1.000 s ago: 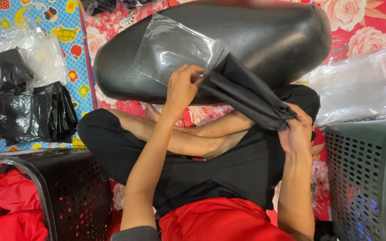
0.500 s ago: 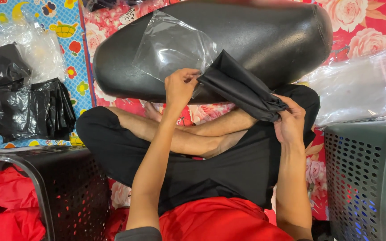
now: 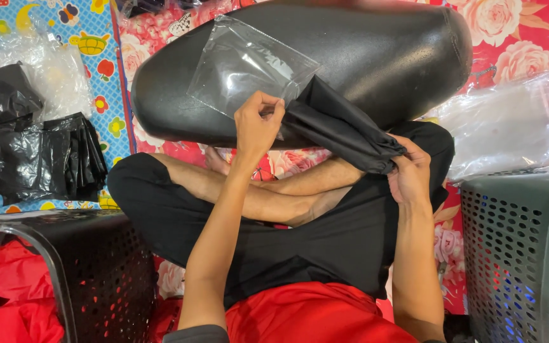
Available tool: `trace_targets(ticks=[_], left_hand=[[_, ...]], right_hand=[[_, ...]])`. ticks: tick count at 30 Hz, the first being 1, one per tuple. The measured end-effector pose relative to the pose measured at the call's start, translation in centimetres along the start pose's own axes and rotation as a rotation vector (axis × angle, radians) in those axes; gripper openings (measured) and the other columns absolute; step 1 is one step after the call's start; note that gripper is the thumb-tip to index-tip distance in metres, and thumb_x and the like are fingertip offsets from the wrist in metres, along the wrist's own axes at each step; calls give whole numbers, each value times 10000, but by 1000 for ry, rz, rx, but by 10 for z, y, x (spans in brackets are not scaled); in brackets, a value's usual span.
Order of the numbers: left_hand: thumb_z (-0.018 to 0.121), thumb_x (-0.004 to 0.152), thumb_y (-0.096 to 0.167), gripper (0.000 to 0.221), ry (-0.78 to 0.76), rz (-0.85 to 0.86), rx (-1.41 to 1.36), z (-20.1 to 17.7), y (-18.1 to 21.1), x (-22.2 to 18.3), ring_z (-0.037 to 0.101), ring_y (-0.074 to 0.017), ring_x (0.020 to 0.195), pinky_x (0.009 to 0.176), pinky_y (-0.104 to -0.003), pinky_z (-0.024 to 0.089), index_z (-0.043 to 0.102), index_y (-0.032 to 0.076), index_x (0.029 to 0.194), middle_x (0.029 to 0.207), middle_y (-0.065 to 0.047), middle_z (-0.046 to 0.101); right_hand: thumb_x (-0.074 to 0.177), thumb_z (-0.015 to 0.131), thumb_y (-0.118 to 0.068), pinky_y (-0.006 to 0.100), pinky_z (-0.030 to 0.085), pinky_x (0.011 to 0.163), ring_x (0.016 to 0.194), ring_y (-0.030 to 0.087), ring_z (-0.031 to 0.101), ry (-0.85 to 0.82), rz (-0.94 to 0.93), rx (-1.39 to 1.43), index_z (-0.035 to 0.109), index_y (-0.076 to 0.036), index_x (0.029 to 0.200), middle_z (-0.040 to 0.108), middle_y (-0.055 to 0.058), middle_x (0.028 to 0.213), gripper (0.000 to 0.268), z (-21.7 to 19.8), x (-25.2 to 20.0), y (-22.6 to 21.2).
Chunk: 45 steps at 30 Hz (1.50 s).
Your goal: Cleaning a fabric cover with a sponge, folding it, and placing it into a plastic bag.
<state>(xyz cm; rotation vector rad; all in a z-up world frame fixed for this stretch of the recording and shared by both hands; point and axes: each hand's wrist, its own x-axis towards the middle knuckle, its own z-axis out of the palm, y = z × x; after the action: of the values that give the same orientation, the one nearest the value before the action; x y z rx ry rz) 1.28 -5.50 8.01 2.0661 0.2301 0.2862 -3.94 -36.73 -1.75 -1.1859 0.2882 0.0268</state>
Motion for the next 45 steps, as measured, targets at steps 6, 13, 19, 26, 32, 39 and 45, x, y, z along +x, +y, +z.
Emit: trace_targets(ticks=[6,13,19,26,32,39,45], left_hand=[[769,870,174,107,-7,-31,15,0,1,-2,765,-265,846,706,-263,646,703,89,866,819,-135,761],[771,865,166,122,5,-11,5,3,0,-4,766,-291,861,732,-321,651,679,86,870,836,-146,762],[756,858,258,169,14,40,98,5,2,-2,757,-256,834,716,-297,653,631,145,879,814,-81,755],[761,848,373,321,1,149,301,19,7,16,757,-294,804,716,-459,621,566,181,1016,875,-47,733],[734,872,332,264,34,210,388,32,6,23,753,-310,757,669,-482,618,536,183,964,811,-44,685],[725,881,251,223,247,490,498,35,16,20,690,-228,637,554,-357,586,505,219,877,731,44,549],[722,928,356,241,336,640,532,32,22,20,650,-159,631,518,-273,560,535,239,832,709,85,533]], right_hand=[[978,554,129,375,675,872,1033,241,740,-10,38,39,716,-14,1148,712,128,1107,275,13,-5,-13],[945,593,124,351,683,813,1017,235,753,-1,82,58,708,-17,1161,713,120,1115,282,21,-10,-19],[935,597,116,340,675,811,1028,216,740,3,110,47,686,-27,1201,687,99,1128,314,26,-17,-25],[957,581,111,397,647,914,1156,260,691,-44,78,-36,653,-18,1273,666,142,1232,348,38,-20,-34],[968,564,110,450,615,956,1233,300,647,-65,99,-60,632,-25,1335,642,173,1315,396,35,-17,-28],[957,583,99,428,640,886,1175,282,680,-42,162,-31,635,-27,1347,658,153,1307,413,24,-12,-17],[943,592,106,439,649,875,1155,288,689,-26,158,-18,644,-15,1319,667,154,1272,399,23,-11,-16]])
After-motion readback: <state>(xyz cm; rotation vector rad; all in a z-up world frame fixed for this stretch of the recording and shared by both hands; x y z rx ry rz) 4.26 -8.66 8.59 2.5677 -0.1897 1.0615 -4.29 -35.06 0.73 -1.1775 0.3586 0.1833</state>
